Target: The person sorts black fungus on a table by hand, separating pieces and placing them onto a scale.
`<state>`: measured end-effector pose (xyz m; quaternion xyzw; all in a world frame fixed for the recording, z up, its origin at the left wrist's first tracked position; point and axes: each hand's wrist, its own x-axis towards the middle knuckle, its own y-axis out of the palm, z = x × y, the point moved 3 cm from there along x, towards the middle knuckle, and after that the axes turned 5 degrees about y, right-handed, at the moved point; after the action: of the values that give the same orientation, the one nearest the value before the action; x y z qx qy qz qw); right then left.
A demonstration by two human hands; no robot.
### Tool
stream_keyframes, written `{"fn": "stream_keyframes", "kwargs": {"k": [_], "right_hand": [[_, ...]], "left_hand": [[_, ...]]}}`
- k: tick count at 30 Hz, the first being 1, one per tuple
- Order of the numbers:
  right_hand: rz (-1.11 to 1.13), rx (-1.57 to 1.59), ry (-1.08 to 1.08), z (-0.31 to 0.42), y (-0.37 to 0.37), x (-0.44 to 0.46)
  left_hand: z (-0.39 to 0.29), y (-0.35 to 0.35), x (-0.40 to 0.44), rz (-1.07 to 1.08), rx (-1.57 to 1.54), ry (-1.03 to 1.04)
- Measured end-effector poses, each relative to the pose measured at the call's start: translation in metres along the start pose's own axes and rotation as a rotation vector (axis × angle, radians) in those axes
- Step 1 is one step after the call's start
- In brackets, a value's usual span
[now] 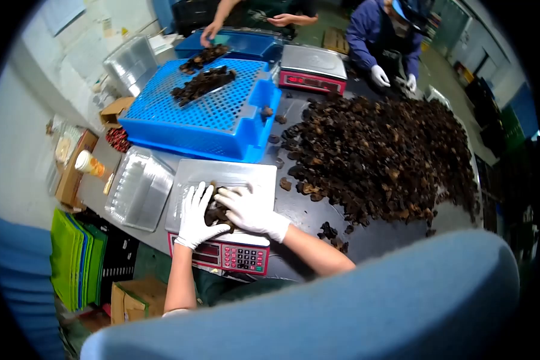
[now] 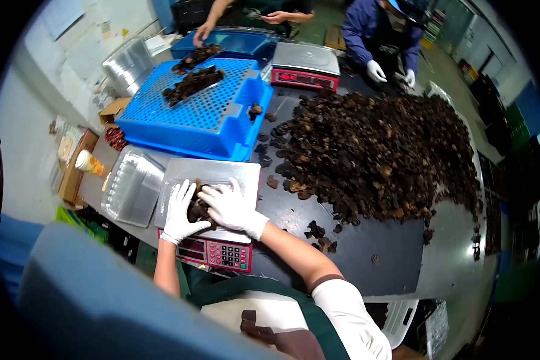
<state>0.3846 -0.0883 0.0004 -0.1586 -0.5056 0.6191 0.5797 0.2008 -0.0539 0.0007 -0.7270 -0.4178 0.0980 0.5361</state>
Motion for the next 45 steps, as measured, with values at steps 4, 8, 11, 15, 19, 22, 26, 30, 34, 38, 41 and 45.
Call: {"fn": "stream_keyframes", "kwargs": {"k": [4,8,11,15,19,22,26,30,34,38,41,45], "right_hand": [[-0.019,0.329,0.115,-0.006,-0.017,-0.001],[-0.175,0.54,0.349,-0.042,-0.055,-0.055],[-0.325,0.43,0.494,-0.082,-0.087,-0.128],[-0.478,0.15,0.868,-0.128,-0.11,-0.263],[-0.305,-0.061,0.926,-0.095,-0.116,-0.338],[-0.08,-0.121,0.859,-0.066,-0.091,-0.349],[-0.053,-0.134,0.803,-0.072,-0.074,-0.321],[-0.207,-0.109,0.684,-0.114,-0.067,-0.287],[-0.13,-0.232,0.625,-0.125,-0.065,-0.253],[-0.086,-0.231,0.54,-0.12,-0.058,-0.253],[-0.247,-0.198,0.45,-0.113,-0.056,-0.273],[-0.297,-0.096,0.635,-0.108,-0.068,-0.305]], "left_hand": [[0.008,0.016,0.006,0.029,0.033,-0.032],[0.006,0.015,0.004,-0.037,-0.048,-0.007],[-0.006,0.004,0.002,-0.023,-0.005,-0.015],[-0.04,-0.012,0.007,-0.198,-0.035,0.016],[-0.095,-0.002,0.013,-0.253,-0.23,0.1],[-0.154,0.04,0.023,0.049,-0.324,0.226],[-0.191,0.131,0.012,0.39,-0.198,0.341],[-0.176,0.204,-0.005,0.518,-0.064,0.346],[-0.176,0.212,0.0,0.456,-0.05,0.451],[-0.175,0.212,0.03,0.431,-0.104,0.371],[-0.185,0.21,0.077,0.385,-0.125,0.253],[-0.181,0.237,0.126,0.321,-0.114,0.139]]}}
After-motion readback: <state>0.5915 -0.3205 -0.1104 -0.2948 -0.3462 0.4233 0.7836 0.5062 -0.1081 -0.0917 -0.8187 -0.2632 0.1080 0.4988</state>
